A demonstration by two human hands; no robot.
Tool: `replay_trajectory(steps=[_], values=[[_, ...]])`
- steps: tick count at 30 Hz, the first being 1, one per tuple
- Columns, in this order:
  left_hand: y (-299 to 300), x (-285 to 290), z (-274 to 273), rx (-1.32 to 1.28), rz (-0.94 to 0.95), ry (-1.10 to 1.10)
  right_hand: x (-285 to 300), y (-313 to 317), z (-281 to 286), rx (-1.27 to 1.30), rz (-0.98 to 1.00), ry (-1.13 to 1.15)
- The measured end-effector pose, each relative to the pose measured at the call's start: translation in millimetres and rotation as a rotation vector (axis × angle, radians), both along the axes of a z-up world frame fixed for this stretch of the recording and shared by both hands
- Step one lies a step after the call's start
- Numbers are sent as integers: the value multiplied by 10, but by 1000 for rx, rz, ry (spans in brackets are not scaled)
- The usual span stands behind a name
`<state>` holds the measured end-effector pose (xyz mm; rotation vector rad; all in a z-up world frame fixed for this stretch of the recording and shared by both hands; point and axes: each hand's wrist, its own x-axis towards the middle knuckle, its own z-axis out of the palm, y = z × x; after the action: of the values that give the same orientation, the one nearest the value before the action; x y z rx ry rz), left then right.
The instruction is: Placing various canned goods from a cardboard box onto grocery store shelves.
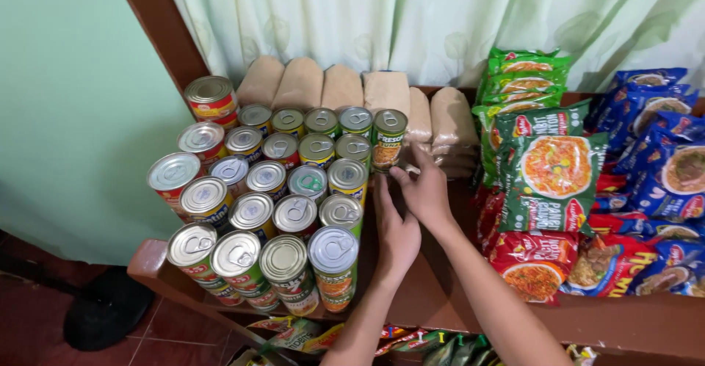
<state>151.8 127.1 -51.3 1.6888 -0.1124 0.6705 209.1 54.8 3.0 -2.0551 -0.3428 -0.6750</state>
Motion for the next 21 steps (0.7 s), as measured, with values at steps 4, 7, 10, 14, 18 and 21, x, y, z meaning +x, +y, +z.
replay_trajectory(steps=[4,7,10,14,18,21], values=[[-7,-622,549,76,-105,-37,-457,-298,223,320,224,165],[-205,-1030,814,61,-154,-89,-1045,-681,491,449,412,155],[-559,-1314,898,-36,-296,-132,-1644,-1145,566,529,358,141],[-1181,-1612,748,-128,-500,-47,-2223,-1976,268,539,135,77],[-1905,-1880,541,-54,-713,26,-2813,-2801,-23,598,-87,109],[-2423,-2133,270,-7,-841,134,-3259,-3369,-288,609,-212,147]])
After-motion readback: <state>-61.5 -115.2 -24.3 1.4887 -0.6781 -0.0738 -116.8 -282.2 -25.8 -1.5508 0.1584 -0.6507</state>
